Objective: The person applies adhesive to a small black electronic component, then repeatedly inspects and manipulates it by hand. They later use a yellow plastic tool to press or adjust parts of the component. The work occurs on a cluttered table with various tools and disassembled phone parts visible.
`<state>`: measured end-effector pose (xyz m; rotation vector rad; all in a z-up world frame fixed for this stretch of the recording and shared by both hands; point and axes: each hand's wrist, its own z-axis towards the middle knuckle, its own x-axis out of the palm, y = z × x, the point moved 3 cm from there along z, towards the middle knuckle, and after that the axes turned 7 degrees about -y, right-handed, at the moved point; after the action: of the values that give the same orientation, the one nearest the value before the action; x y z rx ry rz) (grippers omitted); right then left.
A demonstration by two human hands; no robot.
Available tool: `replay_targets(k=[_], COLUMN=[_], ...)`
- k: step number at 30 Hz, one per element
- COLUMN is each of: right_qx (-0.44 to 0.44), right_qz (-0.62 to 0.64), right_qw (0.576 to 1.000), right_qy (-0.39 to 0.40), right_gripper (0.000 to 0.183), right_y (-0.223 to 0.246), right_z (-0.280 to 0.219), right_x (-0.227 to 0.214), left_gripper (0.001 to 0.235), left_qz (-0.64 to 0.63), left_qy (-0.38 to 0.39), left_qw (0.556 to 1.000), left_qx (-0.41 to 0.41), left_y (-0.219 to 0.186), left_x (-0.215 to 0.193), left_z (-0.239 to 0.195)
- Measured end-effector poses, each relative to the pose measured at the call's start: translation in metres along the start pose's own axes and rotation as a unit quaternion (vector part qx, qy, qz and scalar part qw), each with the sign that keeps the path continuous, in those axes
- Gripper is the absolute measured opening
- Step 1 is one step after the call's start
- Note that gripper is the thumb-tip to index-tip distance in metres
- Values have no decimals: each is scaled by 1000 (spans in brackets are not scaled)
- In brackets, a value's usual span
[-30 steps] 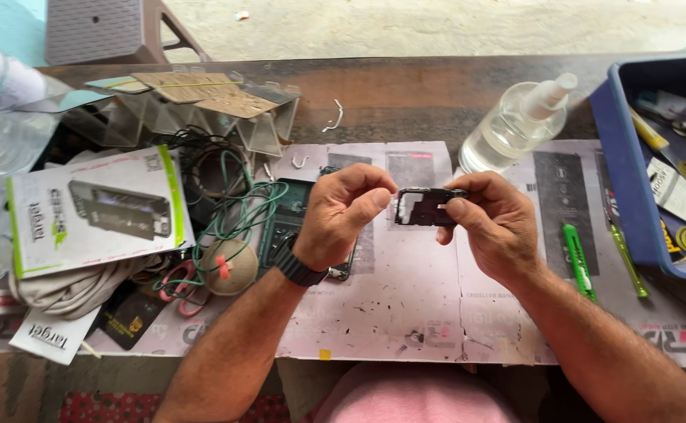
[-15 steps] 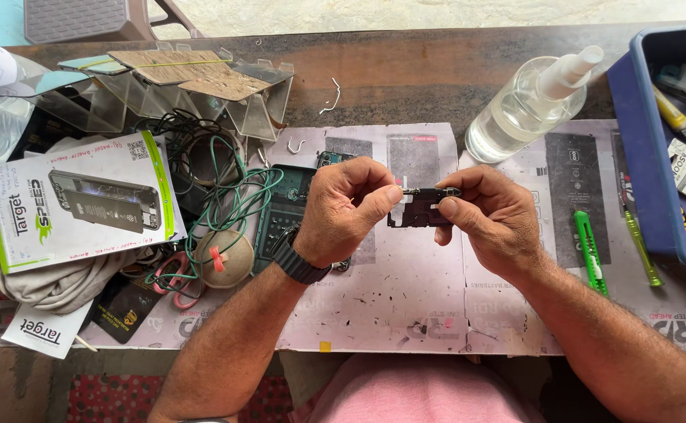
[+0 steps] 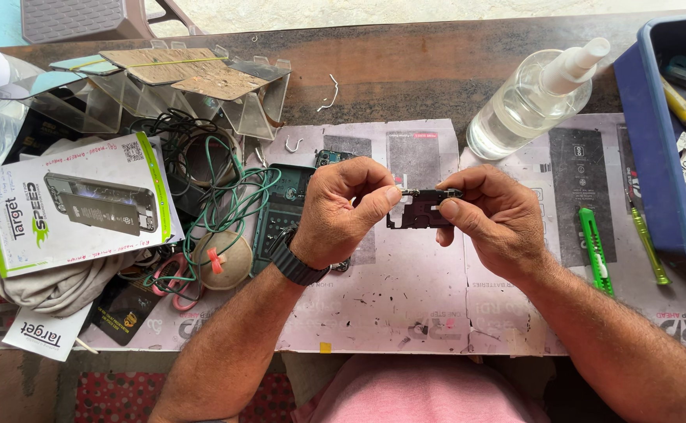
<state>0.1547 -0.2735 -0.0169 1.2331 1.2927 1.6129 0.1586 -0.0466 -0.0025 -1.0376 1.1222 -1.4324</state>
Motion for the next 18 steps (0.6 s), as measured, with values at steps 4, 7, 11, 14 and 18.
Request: replay_targets(k=[4, 7, 11, 14, 18], right_qx=[3, 2, 10, 11, 7], right_qz=[-15, -10, -16, -21, -24], right_qw=[1000, 1000, 1000, 1000, 1000], right_qy=[-6, -5, -8, -11, -9], right_gripper=[25, 25, 25, 24, 24], right_y=[-1, -1, 0, 0, -1], right_z=[-1, -1, 0, -1, 0], right_x=[-1, -1, -1, -1, -1], left_gripper=[11, 11, 11, 10, 11], left_qz=[-6, -4, -5, -12, 5], left_qy=[4, 5, 7, 10, 10], left_qw=[1000, 1000, 1000, 1000, 1000], left_qx=[-3, -6, -2, 6, 20], left_y=[1, 2, 1, 1, -1], left_x=[0, 1, 0, 1, 0], left_z=[0, 0, 0, 0, -1])
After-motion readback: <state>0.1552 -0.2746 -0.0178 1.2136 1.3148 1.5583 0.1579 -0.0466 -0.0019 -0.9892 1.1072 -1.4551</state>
